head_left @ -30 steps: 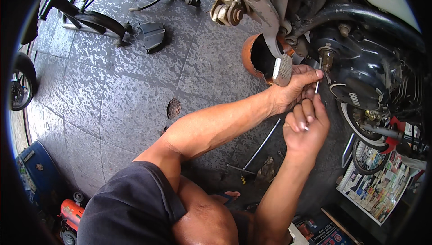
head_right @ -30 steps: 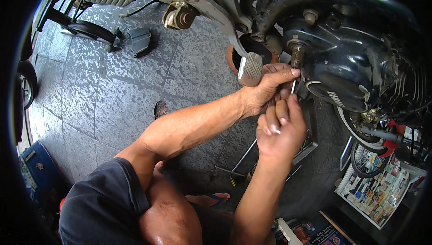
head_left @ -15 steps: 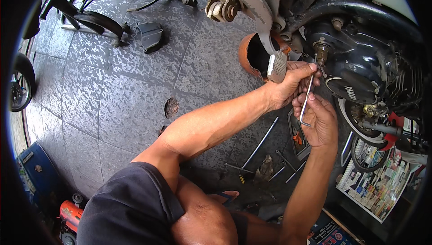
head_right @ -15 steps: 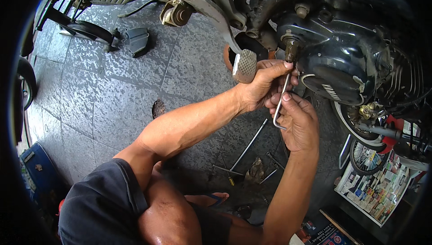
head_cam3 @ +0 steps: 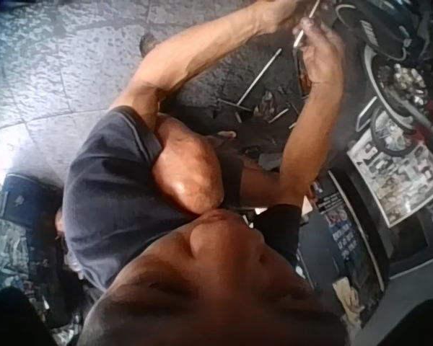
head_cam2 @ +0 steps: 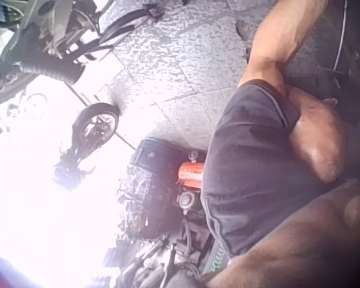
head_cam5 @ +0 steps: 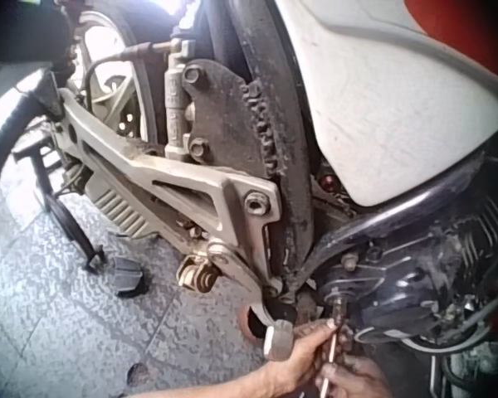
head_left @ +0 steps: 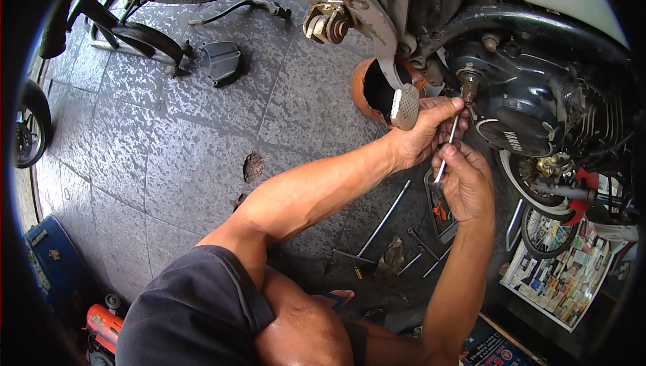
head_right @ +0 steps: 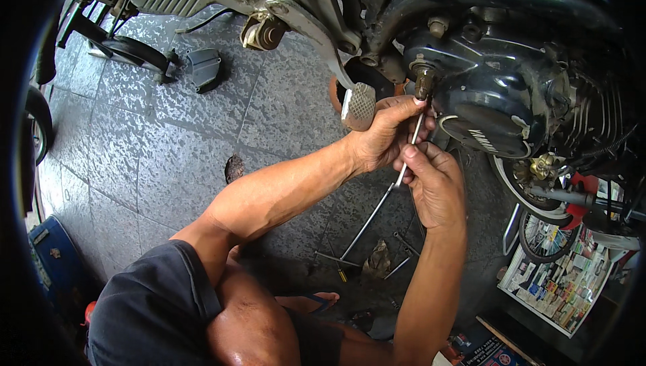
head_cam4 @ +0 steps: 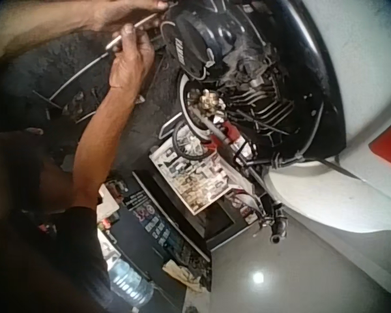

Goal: The person removes the motorcycle kickstarter lever using a wrench and an impact tool. The person then loosens and removes the engine cover bolts using a hex wrench and a pipe extension, disconnects a cable, and pulls off the engine cover.

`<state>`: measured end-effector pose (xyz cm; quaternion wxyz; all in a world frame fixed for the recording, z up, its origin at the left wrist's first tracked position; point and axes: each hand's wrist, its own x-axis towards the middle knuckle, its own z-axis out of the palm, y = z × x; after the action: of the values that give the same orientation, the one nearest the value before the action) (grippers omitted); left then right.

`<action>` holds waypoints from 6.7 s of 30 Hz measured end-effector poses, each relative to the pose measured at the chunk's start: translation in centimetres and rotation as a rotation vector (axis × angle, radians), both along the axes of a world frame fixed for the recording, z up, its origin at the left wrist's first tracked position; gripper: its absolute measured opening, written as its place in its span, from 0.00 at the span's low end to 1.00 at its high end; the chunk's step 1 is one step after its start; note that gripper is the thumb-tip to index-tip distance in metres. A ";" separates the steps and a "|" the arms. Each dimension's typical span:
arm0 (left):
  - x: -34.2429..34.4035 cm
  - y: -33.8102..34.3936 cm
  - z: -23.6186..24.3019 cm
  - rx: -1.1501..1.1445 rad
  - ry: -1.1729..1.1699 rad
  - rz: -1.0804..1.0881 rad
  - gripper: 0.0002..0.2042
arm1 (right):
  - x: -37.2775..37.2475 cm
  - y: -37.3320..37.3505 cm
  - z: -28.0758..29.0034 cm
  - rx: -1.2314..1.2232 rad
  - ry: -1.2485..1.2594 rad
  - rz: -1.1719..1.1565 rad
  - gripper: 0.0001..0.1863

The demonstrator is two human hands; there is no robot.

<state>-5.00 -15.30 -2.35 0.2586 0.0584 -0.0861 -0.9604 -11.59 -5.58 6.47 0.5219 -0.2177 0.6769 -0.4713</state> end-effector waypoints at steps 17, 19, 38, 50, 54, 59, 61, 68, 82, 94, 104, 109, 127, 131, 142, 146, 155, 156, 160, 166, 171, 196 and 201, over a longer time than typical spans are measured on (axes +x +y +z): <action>0.5 -0.3 0.3 0.044 -0.252 0.052 0.10 | 0.6 -0.4 -1.2 -0.026 0.200 0.018 0.19; 0.6 -1.0 -2.0 -0.082 -0.165 0.031 0.11 | 0.9 -0.8 -0.3 0.001 -0.016 0.017 0.16; -0.7 -1.1 -0.7 0.008 0.010 -0.099 0.21 | -0.7 -0.5 -0.4 -0.026 -0.074 -0.048 0.15; -1.2 0.9 0.9 0.128 -0.057 -0.022 0.10 | -0.2 3.0 -2.1 -0.019 0.393 0.367 0.20; -3.4 3.8 -3.8 0.066 -0.377 -0.182 0.06 | -0.1 10.9 -5.8 0.299 0.219 0.445 0.21; -11.6 3.9 -7.3 -0.438 -0.658 -0.174 0.13 | -1.2 22.5 -15.9 0.664 0.259 0.319 0.23; -12.4 4.0 -7.4 -0.515 -0.699 -0.182 0.16 | -3.1 24.9 -17.3 0.666 0.357 0.219 0.22; -3.5 7.4 -8.2 -0.819 -0.856 -0.164 0.14 | -13.6 25.1 -13.4 0.447 0.779 -0.456 0.22; 8.7 3.9 5.6 -1.298 -0.907 0.634 0.05 | -9.9 11.3 -2.4 -0.174 0.286 -0.431 0.17; 10.8 1.5 7.0 -1.338 -0.894 0.807 0.12 | -9.7 5.3 3.6 -0.445 0.493 -0.750 0.10; 9.8 2.4 11.4 -1.538 -0.776 0.854 0.02 | -10.9 4.9 1.3 -0.521 0.327 -0.836 0.07; 9.4 2.9 11.6 -1.542 -0.737 0.835 0.01 | -10.2 5.1 -1.0 -0.453 0.369 -0.839 0.06; -7.6 5.1 22.2 -2.004 -0.799 0.747 0.15 | -12.7 3.6 6.2 -0.626 0.934 -0.470 0.13; -9.0 4.5 21.0 -1.883 -0.741 0.908 0.14 | -12.9 3.6 6.3 -0.606 0.979 -0.471 0.12; -8.7 2.6 22.1 -1.584 -0.674 0.641 0.12 | -13.3 3.6 6.3 -0.581 1.022 -0.469 0.12; -8.8 3.0 21.7 -1.662 -0.711 0.504 0.11 | -13.3 3.5 6.0 -0.689 1.079 -0.502 0.11; -8.8 3.2 21.8 -1.528 -0.486 0.518 0.11 | -13.1 2.9 6.9 -0.727 1.083 -0.591 0.09; -8.8 3.2 21.9 -1.478 -0.470 0.483 0.11 | -13.1 2.8 7.0 -0.720 1.136 -0.634 0.09; -7.7 3.0 21.6 -1.401 -0.412 0.497 0.10 | -12.3 3.2 7.7 -0.711 1.110 -0.634 0.10; -6.6 3.3 20.7 -1.442 -0.329 0.513 0.08 | -8.9 5.7 8.3 -0.842 1.127 -0.346 0.10; -4.4 3.8 21.1 -1.277 -0.316 0.485 0.08 | -5.4 5.2 9.1 -0.845 0.960 -0.176 0.10; 4.1 5.9 19.9 -1.778 -0.351 0.200 0.28 | -4.0 4.4 14.1 -0.802 0.449 -0.180 0.09; 4.6 5.4 19.0 -1.730 -0.419 0.109 0.22 | -5.9 6.1 14.7 -0.611 0.508 -0.124 0.10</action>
<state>-0.42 -9.86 16.69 0.2366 0.0213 -0.8235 -0.5152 -17.47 0.55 21.19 0.2196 -0.4312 0.6250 -0.6126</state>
